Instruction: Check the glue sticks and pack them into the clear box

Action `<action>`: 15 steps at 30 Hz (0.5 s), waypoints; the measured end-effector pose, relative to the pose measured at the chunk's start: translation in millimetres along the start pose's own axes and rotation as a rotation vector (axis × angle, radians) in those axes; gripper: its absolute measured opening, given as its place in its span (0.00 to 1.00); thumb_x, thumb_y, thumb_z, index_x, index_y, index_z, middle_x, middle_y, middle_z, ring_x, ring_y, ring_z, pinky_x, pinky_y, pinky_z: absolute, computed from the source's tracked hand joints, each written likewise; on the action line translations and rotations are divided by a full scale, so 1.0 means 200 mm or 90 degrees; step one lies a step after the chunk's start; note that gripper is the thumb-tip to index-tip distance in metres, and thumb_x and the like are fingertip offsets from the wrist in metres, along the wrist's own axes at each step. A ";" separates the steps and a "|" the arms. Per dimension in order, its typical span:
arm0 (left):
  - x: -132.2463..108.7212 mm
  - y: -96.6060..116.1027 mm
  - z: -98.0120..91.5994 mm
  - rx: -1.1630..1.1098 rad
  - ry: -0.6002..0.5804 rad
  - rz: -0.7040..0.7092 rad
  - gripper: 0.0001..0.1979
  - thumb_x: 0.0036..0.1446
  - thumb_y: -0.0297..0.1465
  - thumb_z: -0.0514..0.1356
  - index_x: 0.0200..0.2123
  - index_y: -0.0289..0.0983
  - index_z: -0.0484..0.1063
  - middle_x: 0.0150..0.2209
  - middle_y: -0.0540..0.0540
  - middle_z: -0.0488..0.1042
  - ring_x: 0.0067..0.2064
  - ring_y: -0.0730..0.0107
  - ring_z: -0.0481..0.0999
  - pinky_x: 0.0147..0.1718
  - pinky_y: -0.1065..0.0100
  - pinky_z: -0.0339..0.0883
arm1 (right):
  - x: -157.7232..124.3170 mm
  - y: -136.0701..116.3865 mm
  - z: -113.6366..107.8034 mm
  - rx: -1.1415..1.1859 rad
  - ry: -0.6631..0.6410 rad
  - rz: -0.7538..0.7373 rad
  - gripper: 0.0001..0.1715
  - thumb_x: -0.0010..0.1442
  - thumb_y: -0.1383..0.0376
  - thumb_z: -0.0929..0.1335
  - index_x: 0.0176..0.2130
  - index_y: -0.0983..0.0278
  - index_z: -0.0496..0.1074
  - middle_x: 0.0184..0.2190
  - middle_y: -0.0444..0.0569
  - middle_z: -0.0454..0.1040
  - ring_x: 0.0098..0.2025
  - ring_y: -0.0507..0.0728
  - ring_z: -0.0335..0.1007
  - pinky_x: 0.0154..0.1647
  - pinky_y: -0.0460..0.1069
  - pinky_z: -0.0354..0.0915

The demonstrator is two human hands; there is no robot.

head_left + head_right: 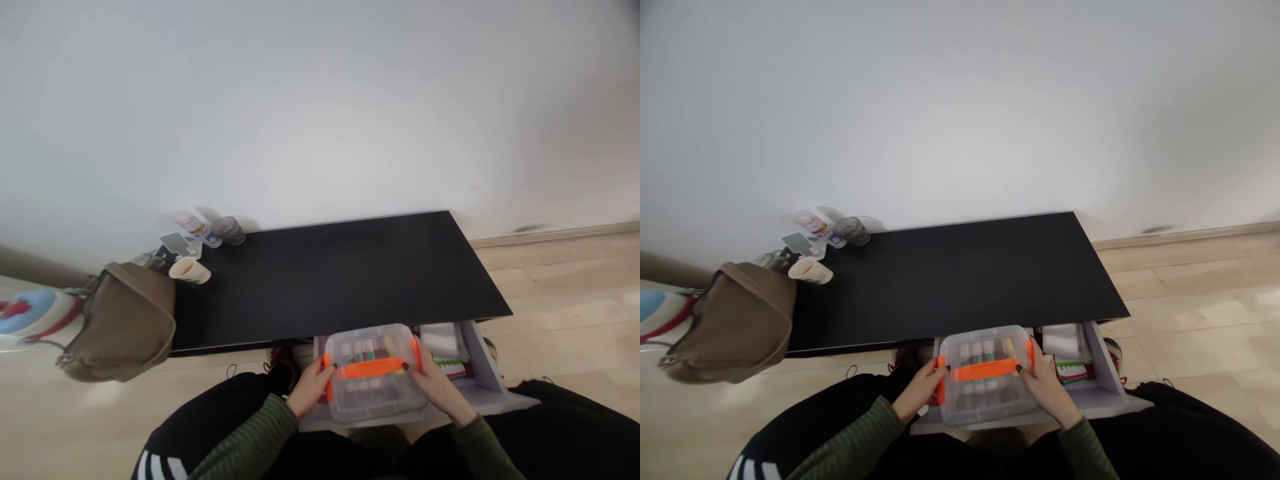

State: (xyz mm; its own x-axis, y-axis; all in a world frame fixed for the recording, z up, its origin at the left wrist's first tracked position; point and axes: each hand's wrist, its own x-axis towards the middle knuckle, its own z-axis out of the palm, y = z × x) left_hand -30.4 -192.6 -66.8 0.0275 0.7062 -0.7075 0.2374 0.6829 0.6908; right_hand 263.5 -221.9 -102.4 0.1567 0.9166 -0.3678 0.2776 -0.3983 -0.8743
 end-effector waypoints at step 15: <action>0.05 -0.16 -0.01 0.107 -0.102 -0.085 0.26 0.55 0.41 0.54 0.56 0.38 0.62 0.47 0.39 0.75 0.39 0.57 0.78 0.31 0.62 0.72 | 0.07 0.19 -0.03 -0.192 -0.178 0.064 0.46 0.52 0.57 0.67 0.65 0.69 0.55 0.57 0.63 0.69 0.62 0.66 0.62 0.65 0.60 0.50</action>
State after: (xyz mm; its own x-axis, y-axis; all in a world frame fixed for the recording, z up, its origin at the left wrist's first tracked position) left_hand -38.9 -206.2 -95.9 0.1359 0.5643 -0.8143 0.4068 0.7177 0.5652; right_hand 282.3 -224.0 -139.4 -0.0543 0.8304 -0.5546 0.5451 -0.4407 -0.7132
